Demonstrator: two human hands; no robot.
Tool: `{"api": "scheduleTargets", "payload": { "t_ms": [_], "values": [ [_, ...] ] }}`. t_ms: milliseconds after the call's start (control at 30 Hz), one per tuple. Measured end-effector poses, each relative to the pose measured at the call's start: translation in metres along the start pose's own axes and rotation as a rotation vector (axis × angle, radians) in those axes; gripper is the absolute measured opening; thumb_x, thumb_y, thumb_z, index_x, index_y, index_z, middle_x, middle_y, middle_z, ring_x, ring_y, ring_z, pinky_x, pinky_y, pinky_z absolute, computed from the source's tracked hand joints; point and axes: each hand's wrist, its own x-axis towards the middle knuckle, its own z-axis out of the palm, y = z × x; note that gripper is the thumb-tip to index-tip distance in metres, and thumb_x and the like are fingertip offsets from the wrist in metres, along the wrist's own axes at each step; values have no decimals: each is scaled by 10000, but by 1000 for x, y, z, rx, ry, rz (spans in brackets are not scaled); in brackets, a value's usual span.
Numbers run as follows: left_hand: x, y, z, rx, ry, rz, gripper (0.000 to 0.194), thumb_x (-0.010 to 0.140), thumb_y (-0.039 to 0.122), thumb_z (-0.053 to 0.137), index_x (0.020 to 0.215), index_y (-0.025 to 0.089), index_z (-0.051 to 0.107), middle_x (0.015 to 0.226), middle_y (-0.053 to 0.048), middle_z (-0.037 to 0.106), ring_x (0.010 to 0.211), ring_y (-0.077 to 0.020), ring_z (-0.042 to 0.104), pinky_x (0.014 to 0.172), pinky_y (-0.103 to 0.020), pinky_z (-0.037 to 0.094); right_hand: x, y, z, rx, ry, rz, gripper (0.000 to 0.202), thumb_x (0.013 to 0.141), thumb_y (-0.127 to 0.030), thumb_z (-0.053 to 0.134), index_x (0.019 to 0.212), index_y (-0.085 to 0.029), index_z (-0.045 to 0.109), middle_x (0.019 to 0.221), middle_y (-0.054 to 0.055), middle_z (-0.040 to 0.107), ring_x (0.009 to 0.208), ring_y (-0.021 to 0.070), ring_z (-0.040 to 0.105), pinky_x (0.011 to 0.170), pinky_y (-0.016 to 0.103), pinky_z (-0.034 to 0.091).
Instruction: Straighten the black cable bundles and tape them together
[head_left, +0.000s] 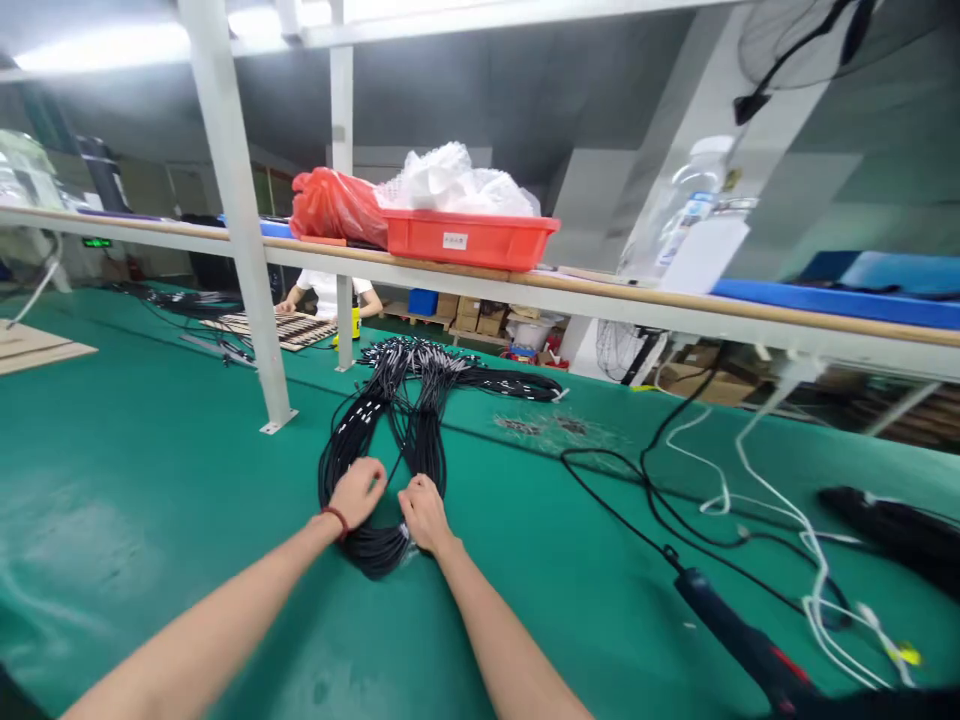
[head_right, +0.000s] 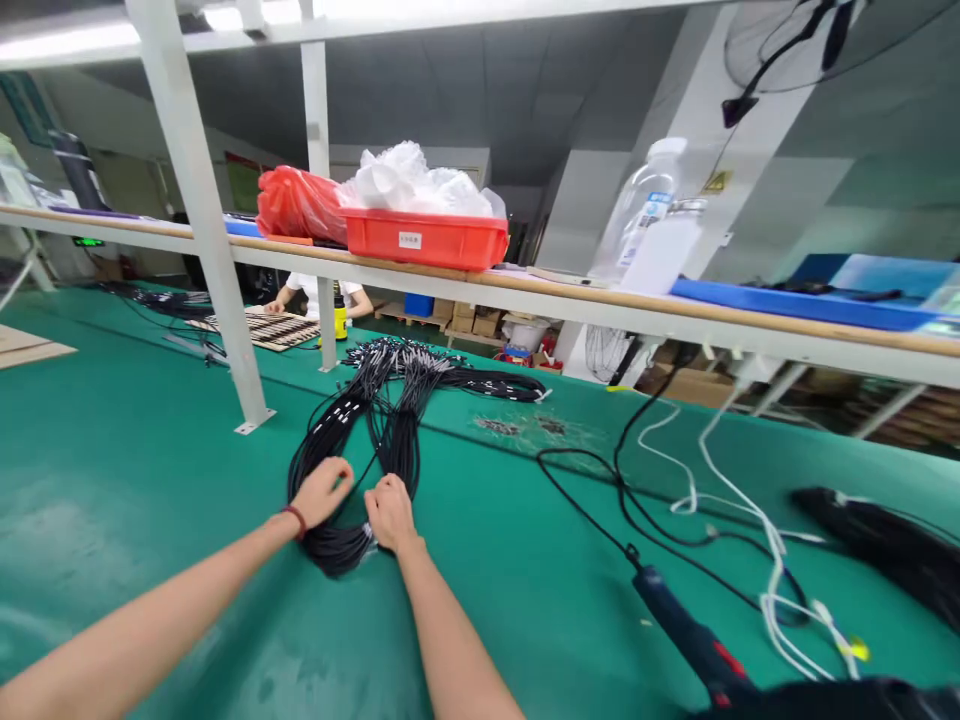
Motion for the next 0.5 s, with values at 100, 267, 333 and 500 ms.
{"api": "scheduleTargets", "payload": {
  "t_ms": [100,267,333,500],
  "values": [
    [-38,40,14,-15,-57,163,279,967,370,451,945,142,610,944,-48,639,929,-188,606,887,-401,479,-4,-5,-3,-85,-36,37,183,958,-322,574,978,-149,629,1022,51,627,941,186,602,871,398,498],
    [-85,55,9,31,-117,261,309,846,455,532,890,159,612,959,-105,633,939,-262,585,877,-417,470,-27,-25,-14,-205,-24,114,210,953,-326,584,1044,-141,620,1072,63,618,984,205,599,886,423,499],
    [-106,57,2,46,-121,274,314,789,424,581,944,153,617,1019,-120,633,992,-284,575,914,-430,461,-45,-38,-19,-228,-14,125,190,952,-320,584,989,-138,627,1031,53,623,982,203,595,894,425,485],
    [-187,60,-4,52,-133,299,602,632,465,713,1124,136,603,1203,-152,616,1126,-325,553,1034,-450,420,-113,-85,-23,-199,15,88,323,965,-159,441,707,-162,636,796,64,633,938,205,547,909,382,414]
  ]
}}
